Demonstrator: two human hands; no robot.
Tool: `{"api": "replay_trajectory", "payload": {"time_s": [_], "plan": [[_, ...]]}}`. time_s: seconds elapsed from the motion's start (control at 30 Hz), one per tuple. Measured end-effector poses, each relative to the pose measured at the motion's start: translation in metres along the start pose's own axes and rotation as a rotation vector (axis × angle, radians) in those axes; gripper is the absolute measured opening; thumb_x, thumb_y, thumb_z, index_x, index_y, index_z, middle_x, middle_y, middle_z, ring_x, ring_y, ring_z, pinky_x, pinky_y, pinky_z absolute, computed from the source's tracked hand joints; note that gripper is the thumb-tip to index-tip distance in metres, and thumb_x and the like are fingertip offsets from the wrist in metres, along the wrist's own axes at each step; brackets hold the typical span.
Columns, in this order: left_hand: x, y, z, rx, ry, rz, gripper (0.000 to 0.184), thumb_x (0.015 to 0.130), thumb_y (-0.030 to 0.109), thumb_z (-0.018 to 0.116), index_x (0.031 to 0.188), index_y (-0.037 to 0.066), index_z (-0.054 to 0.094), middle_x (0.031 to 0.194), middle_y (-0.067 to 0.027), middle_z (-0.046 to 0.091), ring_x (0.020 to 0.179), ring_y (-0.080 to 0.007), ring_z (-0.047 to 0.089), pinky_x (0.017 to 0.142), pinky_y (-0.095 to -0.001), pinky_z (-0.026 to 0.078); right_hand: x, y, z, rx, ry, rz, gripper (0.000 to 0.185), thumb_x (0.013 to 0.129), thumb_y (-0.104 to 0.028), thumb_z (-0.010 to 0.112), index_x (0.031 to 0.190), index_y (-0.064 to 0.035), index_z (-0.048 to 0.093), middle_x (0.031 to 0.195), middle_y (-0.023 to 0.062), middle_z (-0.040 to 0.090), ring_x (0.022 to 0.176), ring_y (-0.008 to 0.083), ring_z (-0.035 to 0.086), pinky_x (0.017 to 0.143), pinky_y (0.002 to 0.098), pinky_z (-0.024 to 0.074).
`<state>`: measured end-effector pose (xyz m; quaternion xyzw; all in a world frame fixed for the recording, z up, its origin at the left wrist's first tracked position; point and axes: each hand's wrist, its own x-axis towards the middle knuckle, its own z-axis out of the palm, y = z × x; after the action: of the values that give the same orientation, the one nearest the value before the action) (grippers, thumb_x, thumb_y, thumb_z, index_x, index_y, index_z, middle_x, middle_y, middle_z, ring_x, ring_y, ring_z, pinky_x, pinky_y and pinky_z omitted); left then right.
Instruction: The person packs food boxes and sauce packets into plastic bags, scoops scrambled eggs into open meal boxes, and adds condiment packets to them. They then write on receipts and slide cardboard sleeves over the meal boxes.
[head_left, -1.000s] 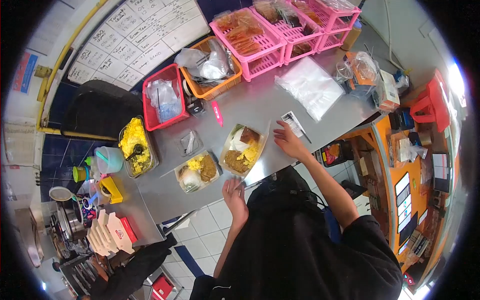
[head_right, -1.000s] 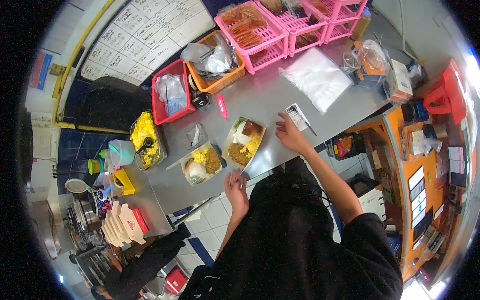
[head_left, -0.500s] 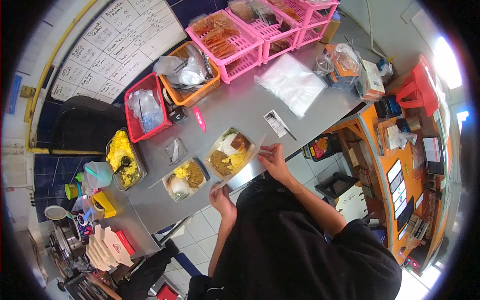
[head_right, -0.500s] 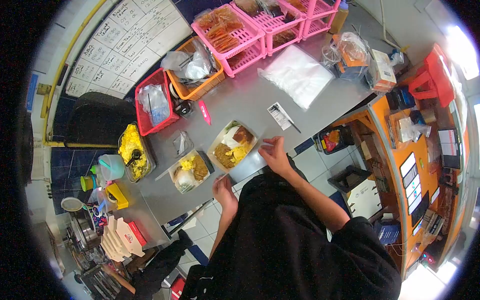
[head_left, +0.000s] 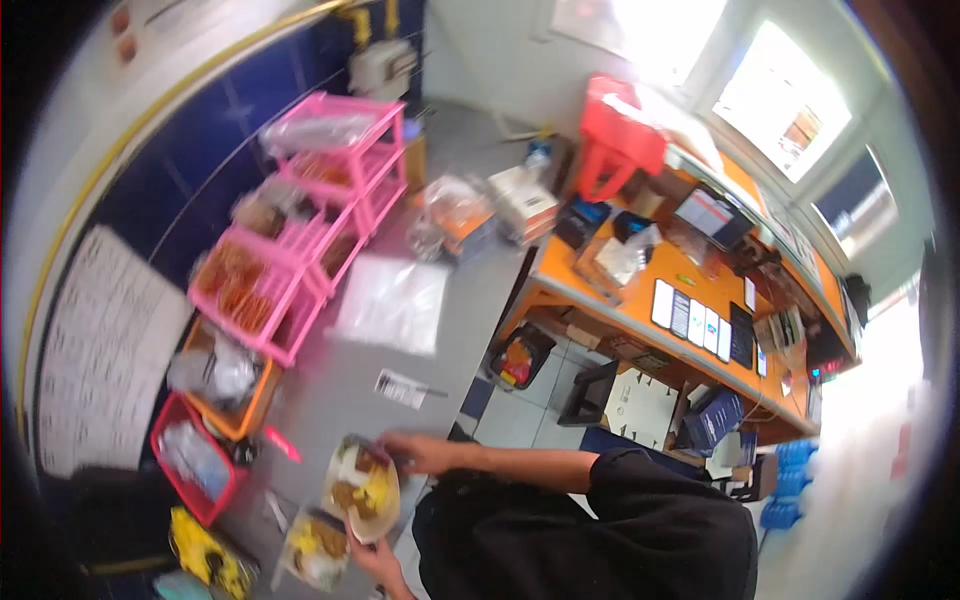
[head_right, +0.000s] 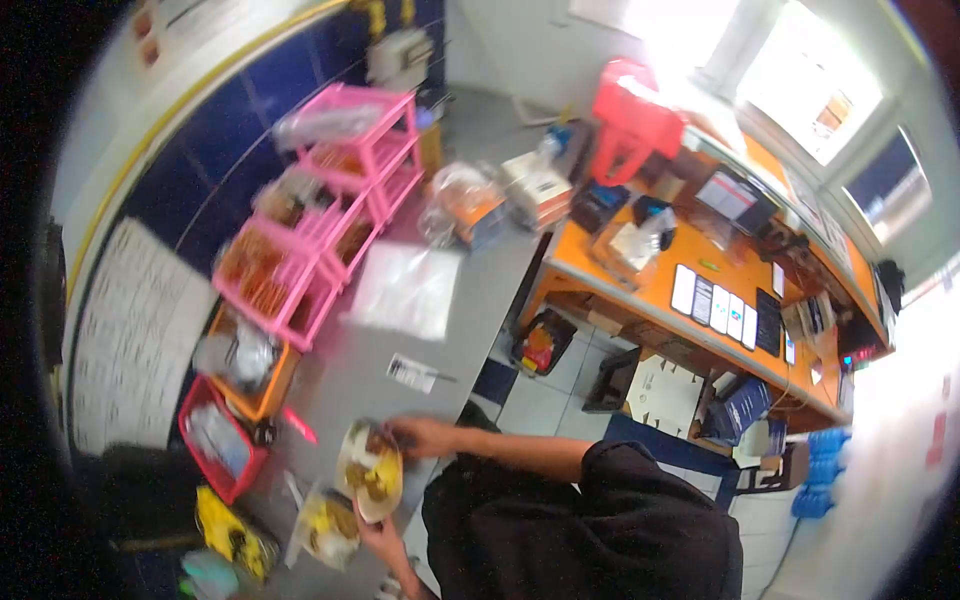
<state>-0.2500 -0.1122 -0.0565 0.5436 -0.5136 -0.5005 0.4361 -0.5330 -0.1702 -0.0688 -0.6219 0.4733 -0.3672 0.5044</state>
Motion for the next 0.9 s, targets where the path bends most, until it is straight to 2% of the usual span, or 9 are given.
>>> {"api": "replay_trajectory", "payload": {"time_s": [0.07,0.2,0.27,0.4,0.53,0.73,0.77,0.83,0.9], "plan": [[0.006,0.009,-0.009,0.184,-0.133,0.051,0.052,0.088,-0.014,0.058,0.139,-0.005,0.051,0.133,-0.0227,0.058,0.119,-0.029,0.059,0.098,-0.0381,0.049,-0.01,-0.018,-0.004,-0.032,-0.083,0.04,0.082,0.079,-0.006,0.071,0.152,-0.007,0.032,0.143,0.0202,0.05,0.13,0.0306,0.052,0.108,0.0405,0.0427],[0.018,0.01,-0.023,0.286,-0.242,-0.013,0.041,0.088,-0.015,0.055,0.128,-0.007,0.061,0.126,-0.0239,0.063,0.112,-0.0282,0.063,0.096,-0.0378,0.05,-0.027,-0.032,-0.007,-0.104,-0.045,-0.094,0.083,0.083,-0.007,0.07,0.155,-0.0124,0.029,0.138,0.0202,0.052,0.135,0.0363,0.045,0.112,0.0435,0.0364],[0.019,0.015,-0.028,0.244,-0.311,-0.053,0.036,0.087,-0.015,0.055,0.121,-0.008,0.066,0.116,-0.024,0.068,0.105,-0.0279,0.066,0.093,-0.0368,0.051,-0.031,-0.026,-0.005,-0.475,0.029,-0.115,0.08,0.083,-0.011,0.072,0.153,-0.0152,0.035,0.133,0.0186,0.055,0.129,0.0363,0.049,0.108,0.0461,0.0385],[0.022,0.041,-0.032,0.47,-0.474,0.019,0.037,0.088,-0.011,0.055,0.123,-0.004,0.066,0.118,-0.0193,0.07,0.108,-0.0259,0.068,0.093,-0.0347,0.051,-0.029,-0.038,-0.014,-0.57,-0.105,-0.028,0.073,0.082,-0.017,0.074,0.149,-0.0138,0.044,0.129,0.0156,0.057,0.122,0.0338,0.053,0.102,0.0458,0.0407],[0.018,0.042,-0.022,0.411,-0.379,0.033,0.032,0.09,-0.009,0.051,0.114,-0.003,0.071,0.107,-0.0193,0.073,0.102,-0.0252,0.071,0.091,-0.0327,0.052,-0.025,-0.044,-0.016,-0.618,-0.164,-0.128,0.054,0.084,-0.02,0.069,0.136,-0.0159,0.058,0.113,0.0081,0.062,0.11,0.0288,0.057,0.095,0.0437,0.0431],[0.018,0.043,-0.027,0.377,-0.359,0.071,0.037,0.089,-0.011,0.049,0.118,-0.002,0.07,0.114,-0.0197,0.072,0.11,-0.0271,0.068,0.097,-0.0336,0.05,-0.021,-0.024,-0.011,-0.669,-0.321,-0.345,0.041,0.082,-0.018,0.062,0.122,-0.0178,0.066,0.112,-0.0001,0.064,0.116,0.024,0.056,0.097,0.0441,0.0421],[0.022,0.034,-0.035,0.426,-0.423,0.057,0.044,0.087,-0.009,0.054,0.13,0.0,0.063,0.127,-0.0206,0.066,0.119,-0.0315,0.063,0.102,-0.0333,0.046,-0.02,-0.029,-0.016,-0.658,-0.305,-0.321,0.038,0.083,-0.018,0.065,0.121,-0.0175,0.066,0.118,0.0023,0.063,0.119,0.0259,0.055,0.1,0.0443,0.0414],[0.023,0.054,-0.024,0.421,-0.268,0.18,0.055,0.084,-0.003,0.063,0.138,0.003,0.053,0.142,-0.0239,0.053,0.136,-0.0367,0.047,0.111,-0.0384,0.038,-0.022,-0.06,-0.011,-0.578,-0.172,-0.275,0.038,0.082,-0.016,0.072,0.119,-0.0177,0.065,0.128,0.0073,0.059,0.124,0.03,0.052,0.103,0.0441,0.0397],[0.027,0.038,-0.027,0.58,-0.121,0.376,0.062,0.082,0.004,0.072,0.138,0.003,0.045,0.147,-0.0247,0.044,0.143,-0.0412,0.034,0.114,-0.049,0.03,-0.021,-0.072,-0.016,-0.517,-0.084,-0.266,0.042,0.079,-0.015,0.076,0.119,-0.0183,0.063,0.131,0.0099,0.057,0.126,0.0321,0.05,0.105,0.0436,0.0387]]}}
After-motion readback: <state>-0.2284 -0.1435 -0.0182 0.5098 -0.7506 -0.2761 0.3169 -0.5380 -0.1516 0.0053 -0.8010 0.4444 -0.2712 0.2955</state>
